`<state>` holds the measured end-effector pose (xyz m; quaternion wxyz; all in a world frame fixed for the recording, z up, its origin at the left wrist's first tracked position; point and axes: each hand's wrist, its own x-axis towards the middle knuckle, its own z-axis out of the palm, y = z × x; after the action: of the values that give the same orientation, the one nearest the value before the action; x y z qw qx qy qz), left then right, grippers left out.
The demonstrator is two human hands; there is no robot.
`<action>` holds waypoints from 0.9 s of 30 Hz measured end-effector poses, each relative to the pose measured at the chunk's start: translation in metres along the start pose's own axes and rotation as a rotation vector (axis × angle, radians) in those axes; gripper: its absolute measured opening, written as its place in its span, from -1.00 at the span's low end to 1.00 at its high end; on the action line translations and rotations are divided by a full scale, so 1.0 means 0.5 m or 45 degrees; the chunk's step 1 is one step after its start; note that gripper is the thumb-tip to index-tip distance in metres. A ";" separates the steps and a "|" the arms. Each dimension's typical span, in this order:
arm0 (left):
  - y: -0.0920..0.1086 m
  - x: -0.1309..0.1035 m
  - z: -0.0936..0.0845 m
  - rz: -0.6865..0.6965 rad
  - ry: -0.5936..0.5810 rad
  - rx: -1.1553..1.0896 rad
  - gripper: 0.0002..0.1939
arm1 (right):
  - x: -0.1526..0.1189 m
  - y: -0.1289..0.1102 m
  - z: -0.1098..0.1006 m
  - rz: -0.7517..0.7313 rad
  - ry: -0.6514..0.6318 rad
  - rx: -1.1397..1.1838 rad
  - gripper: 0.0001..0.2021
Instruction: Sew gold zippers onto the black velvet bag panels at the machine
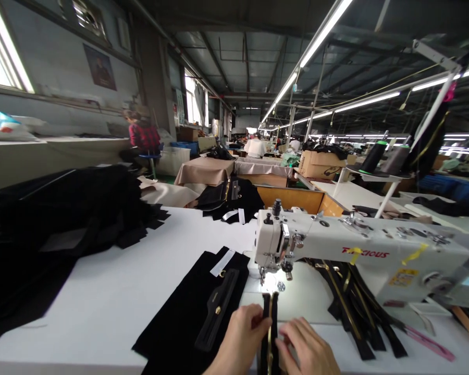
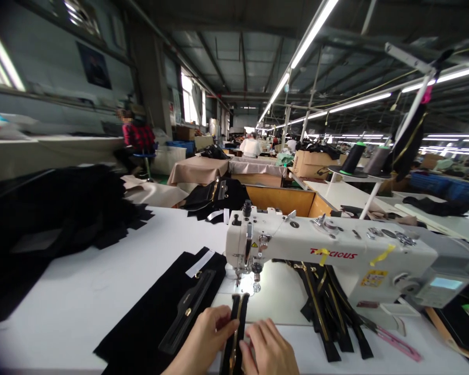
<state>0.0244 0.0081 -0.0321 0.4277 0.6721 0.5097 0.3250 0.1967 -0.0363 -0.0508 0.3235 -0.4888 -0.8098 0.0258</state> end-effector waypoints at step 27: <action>-0.033 0.034 -0.088 0.173 -0.074 0.709 -0.52 | 0.110 0.032 -0.014 -0.113 -0.313 0.188 -0.57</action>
<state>-0.0161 0.0373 -0.0286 0.2185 0.8052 0.5207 0.1812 0.1957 0.0146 -0.0236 0.2579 -0.4207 -0.8599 0.1305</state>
